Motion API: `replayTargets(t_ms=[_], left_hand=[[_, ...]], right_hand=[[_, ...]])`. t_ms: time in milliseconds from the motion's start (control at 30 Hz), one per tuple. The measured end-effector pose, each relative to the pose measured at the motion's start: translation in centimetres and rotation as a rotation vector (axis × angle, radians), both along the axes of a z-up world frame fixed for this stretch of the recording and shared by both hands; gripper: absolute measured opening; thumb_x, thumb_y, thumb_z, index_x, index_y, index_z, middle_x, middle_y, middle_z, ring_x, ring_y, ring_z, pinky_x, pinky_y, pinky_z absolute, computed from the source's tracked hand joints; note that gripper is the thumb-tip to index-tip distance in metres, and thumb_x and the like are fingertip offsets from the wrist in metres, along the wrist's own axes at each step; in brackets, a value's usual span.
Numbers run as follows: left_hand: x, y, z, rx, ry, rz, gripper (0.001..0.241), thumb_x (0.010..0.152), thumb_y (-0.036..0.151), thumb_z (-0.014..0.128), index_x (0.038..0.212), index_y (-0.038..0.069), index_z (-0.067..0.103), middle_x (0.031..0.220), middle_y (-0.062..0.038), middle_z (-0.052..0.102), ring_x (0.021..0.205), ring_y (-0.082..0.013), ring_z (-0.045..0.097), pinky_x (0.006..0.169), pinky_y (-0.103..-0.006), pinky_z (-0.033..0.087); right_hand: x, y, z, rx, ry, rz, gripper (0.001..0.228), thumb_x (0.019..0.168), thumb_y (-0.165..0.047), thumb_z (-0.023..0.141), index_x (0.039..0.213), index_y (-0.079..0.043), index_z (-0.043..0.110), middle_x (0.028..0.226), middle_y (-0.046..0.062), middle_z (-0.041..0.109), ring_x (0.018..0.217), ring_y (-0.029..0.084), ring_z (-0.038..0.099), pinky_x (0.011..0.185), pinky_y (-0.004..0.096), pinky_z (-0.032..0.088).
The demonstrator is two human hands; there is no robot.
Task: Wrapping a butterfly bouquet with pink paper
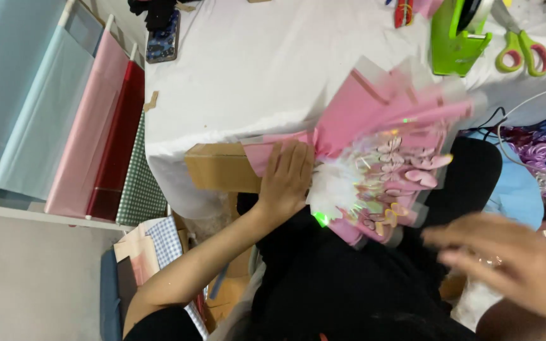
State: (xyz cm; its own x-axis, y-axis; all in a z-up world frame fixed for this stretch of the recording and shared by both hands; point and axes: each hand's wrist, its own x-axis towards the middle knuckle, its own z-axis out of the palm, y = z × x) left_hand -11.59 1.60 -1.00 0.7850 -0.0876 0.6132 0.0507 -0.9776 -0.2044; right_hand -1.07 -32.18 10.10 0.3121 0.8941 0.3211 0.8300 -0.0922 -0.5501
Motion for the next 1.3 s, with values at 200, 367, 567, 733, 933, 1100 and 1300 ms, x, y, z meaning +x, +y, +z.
replayTargets(t_ms=[200,367,567,733,933,1100,1300], left_hand=[[0.6,1.2,-5.4,0.023,-0.024,0.008,0.052,0.102,0.032,0.041,0.134,-0.007,0.052,0.128,-0.021,0.059,0.126,-0.0369,0.056,0.122,-0.0581,0.031],[0.1,1.4,-5.8,-0.081,0.005,-0.11,0.051,0.094,0.023,0.044,0.136,-0.007,0.05,0.126,-0.021,0.058,0.123,-0.0389,0.056,0.115,-0.053,0.039],[0.2,1.6,-8.5,-0.056,0.037,-0.074,0.054,0.089,0.025,0.047,0.135,-0.004,0.051,0.126,-0.017,0.055,0.118,-0.033,0.055,0.103,-0.0433,0.045],[-0.1,1.9,-10.2,-0.019,0.046,-0.065,0.052,0.092,0.024,0.048,0.136,-0.002,0.053,0.13,-0.016,0.056,0.122,-0.0306,0.056,0.102,-0.0416,0.045],[-0.4,1.8,-12.7,0.021,0.097,-0.02,0.052,0.094,0.028,0.044,0.141,0.008,0.056,0.142,-0.009,0.058,0.141,-0.0269,0.049,0.115,-0.0441,0.033],[-0.2,2.1,-11.6,-0.027,0.13,-0.055,0.06,0.089,0.031,0.051,0.141,0.002,0.05,0.135,-0.012,0.056,0.125,-0.0281,0.054,0.107,-0.0424,0.041],[-0.4,2.0,-9.5,-0.129,0.028,-0.163,0.043,0.095,0.018,0.045,0.132,-0.002,0.052,0.124,-0.018,0.059,0.115,-0.0332,0.06,0.106,-0.0446,0.045]], right_hand=[[8.6,7.4,-2.6,0.271,-0.505,-0.4,0.038,0.104,-0.026,0.089,0.127,0.0,0.076,0.129,0.019,0.067,0.122,0.037,0.063,0.104,0.048,0.04],[11.7,12.6,-2.4,0.036,-0.447,-0.227,0.053,0.086,-0.057,0.075,0.118,-0.015,0.074,0.131,0.008,0.063,0.126,0.034,0.053,0.106,0.049,0.033],[12.6,13.7,-3.3,-0.125,-0.33,-0.107,0.038,0.078,-0.054,0.078,0.097,-0.021,0.076,0.119,-0.002,0.071,0.118,0.02,0.063,0.123,0.06,0.022],[14.9,13.6,-3.6,-0.112,-0.291,0.171,0.041,0.072,-0.051,0.079,0.106,-0.027,0.076,0.123,-0.009,0.07,0.128,0.014,0.06,0.126,0.065,0.012],[15.7,17.0,-1.8,-0.443,0.011,0.503,0.029,0.075,-0.038,0.083,0.092,-0.016,0.09,0.138,0.004,0.07,0.138,0.02,0.056,0.125,0.066,-0.008],[16.5,16.8,-0.9,-0.55,0.113,0.422,0.05,0.094,-0.028,0.061,0.053,-0.003,0.073,0.109,-0.002,0.09,0.149,0.017,0.049,0.125,0.07,-0.013],[17.0,13.9,-0.1,-0.719,0.12,0.077,0.086,0.071,-0.039,0.081,0.152,-0.036,0.051,0.153,-0.008,0.057,0.141,0.014,0.05,0.116,0.035,0.037]])
